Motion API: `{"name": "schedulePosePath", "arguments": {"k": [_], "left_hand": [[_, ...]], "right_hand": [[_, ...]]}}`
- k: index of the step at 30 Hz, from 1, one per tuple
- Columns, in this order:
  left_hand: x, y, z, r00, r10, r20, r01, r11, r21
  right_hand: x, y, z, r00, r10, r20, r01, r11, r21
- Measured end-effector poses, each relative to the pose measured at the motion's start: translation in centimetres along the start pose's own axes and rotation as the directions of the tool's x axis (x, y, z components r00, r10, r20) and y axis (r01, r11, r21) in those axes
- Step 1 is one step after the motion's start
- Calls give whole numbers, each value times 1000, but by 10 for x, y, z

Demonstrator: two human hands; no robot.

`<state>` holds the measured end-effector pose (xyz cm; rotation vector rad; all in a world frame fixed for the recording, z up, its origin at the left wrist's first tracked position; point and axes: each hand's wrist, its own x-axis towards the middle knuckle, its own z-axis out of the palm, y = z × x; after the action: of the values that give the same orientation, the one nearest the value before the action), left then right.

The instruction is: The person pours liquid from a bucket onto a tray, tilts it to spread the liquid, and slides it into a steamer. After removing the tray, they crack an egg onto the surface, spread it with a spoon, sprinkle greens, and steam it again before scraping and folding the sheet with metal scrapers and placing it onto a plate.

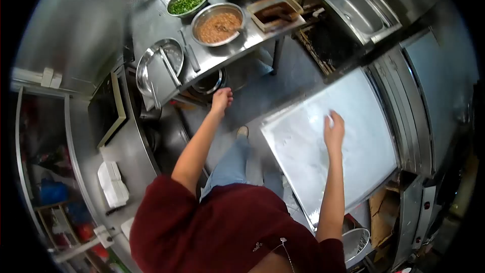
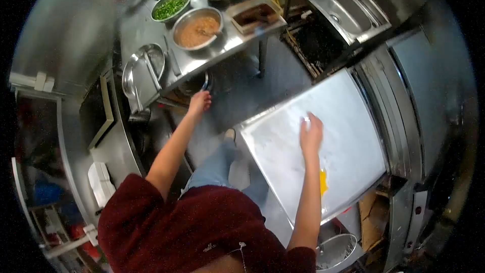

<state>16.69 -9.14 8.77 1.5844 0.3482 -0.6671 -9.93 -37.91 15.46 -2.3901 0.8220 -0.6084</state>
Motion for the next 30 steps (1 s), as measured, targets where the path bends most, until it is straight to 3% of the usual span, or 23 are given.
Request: {"name": "schedulePosePath", "arguments": {"k": [2,4,7,10,13,14,19,21,23,24,25,27,29,30], "left_hand": [[5,16,-8,995,-26,98,27,1000,-12],[5,39,-11,986,-27,167,29,1000,-5],[15,70,-19,966,-32,257,32,999,4],[32,85,-31,959,-30,283,37,999,-20],[40,97,-36,965,-21,261,39,997,-66],[41,101,-36,968,-20,251,41,996,-80],[49,116,-27,974,20,225,10,991,-132],[56,119,-23,968,22,249,9,992,-126],[55,130,-13,971,5,238,27,991,-134],[64,124,-12,947,42,319,1,991,-135],[64,125,-9,952,-34,303,65,994,-91],[59,116,-6,930,3,368,-1,1000,-5],[42,106,-1,938,-96,334,52,989,138],[36,97,-3,905,-130,406,61,982,179]], "right_hand": [[81,-102,45,982,-181,59,174,979,102],[142,-185,97,927,-374,13,370,922,110],[203,-263,174,856,-506,104,515,852,-92],[229,-274,237,930,-273,245,352,850,-392],[242,-278,237,843,-154,515,378,850,-366],[241,-280,234,817,-222,532,442,834,-330],[211,-276,216,788,-602,128,587,673,-449],[199,-264,215,814,-558,162,575,736,-358],[189,-253,210,889,-457,-39,449,885,-124],[184,-252,197,902,-387,-191,381,922,-70],[176,-247,174,957,-247,-153,245,969,-29],[151,-225,144,949,44,-313,-18,996,86],[101,-182,105,890,353,-289,-294,928,228],[68,-153,94,785,533,-316,-473,845,249]]}}
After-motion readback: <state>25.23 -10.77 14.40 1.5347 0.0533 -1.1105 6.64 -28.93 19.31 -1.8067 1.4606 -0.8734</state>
